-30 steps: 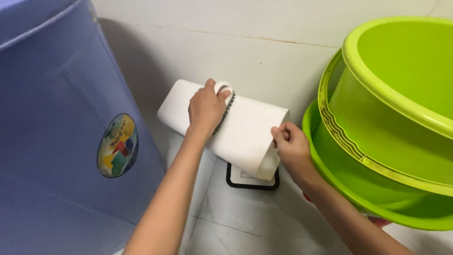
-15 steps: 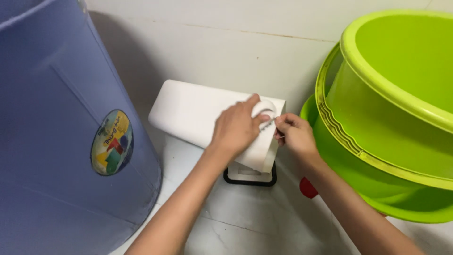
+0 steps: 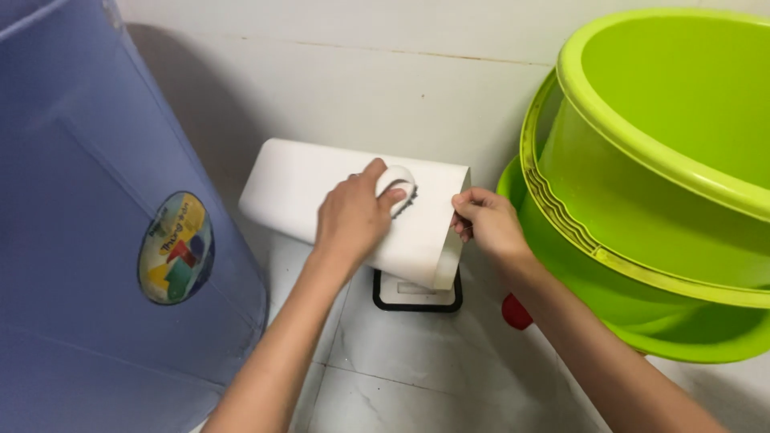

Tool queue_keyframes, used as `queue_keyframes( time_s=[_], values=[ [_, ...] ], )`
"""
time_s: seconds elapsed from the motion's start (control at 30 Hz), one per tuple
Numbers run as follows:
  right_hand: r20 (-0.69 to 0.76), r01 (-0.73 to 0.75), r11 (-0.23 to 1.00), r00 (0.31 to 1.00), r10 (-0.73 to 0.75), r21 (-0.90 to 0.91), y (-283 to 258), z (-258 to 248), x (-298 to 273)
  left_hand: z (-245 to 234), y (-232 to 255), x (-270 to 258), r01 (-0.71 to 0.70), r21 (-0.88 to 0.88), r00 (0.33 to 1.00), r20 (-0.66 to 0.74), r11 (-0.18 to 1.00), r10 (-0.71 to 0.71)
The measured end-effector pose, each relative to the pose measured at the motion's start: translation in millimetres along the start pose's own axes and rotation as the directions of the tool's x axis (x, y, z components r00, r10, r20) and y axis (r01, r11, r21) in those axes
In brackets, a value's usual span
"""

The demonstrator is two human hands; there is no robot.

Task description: The person is cleaning a white plastic bin using a scrub brush and soap in a bathroom.

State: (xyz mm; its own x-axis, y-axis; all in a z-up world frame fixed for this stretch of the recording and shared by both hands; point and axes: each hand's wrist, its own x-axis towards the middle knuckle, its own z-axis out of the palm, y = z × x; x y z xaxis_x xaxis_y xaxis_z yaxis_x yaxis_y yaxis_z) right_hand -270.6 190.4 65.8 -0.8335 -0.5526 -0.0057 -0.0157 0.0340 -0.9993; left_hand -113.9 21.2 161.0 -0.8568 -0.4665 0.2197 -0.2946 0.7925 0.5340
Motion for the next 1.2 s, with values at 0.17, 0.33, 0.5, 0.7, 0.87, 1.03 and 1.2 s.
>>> queue_keyframes(
  time_s=[0.17, 0.33, 0.5, 0.7, 0.87, 1.03, 1.2],
  values=[
    [-0.09, 0.002, 1.0, 0.996, -0.001, 0.004, -13, -2, 8, 13, 7, -33, -0.12, -0.014, 0.99, 0.069, 0.993, 0.121],
    [-0.152, -0.025, 0.999, 0.988, 0.02, -0.03, -25, 6, 6, 6, -37, -13, 0.031, 0.001, 0.988, 0.15, 1.0, -0.031],
    [-0.09, 0.134, 0.991, 0.987, -0.135, -0.013, -3, 12, 11, -5, -121, 32, 0.138, -0.029, 0.967, -0.212, 0.99, -0.141],
    [-0.126, 0.362, 0.755, 0.856, -0.501, -0.547, 52, 33, -70, 17, -143, 31, 0.205, -0.149, 0.913, -0.327, 0.967, -0.244],
    [-0.074, 0.338, 0.78, 0.896, -0.438, -0.526, 55, 31, -76, 68, -172, 20, 0.146, -0.33, 0.83, -0.472, 0.933, -0.297],
    [-0.084, 0.306, 0.714, 0.887, -0.454, -0.63, 68, 37, -60, 108, -169, 8, 0.174, -0.42, 0.779, -0.495, 0.891, -0.386],
    [-0.203, 0.337, 0.705, 0.801, -0.563, -0.624, 34, 57, -48, 133, -137, -15, 0.138, -0.612, 0.76, -0.438, 0.778, -0.48]
  ],
)
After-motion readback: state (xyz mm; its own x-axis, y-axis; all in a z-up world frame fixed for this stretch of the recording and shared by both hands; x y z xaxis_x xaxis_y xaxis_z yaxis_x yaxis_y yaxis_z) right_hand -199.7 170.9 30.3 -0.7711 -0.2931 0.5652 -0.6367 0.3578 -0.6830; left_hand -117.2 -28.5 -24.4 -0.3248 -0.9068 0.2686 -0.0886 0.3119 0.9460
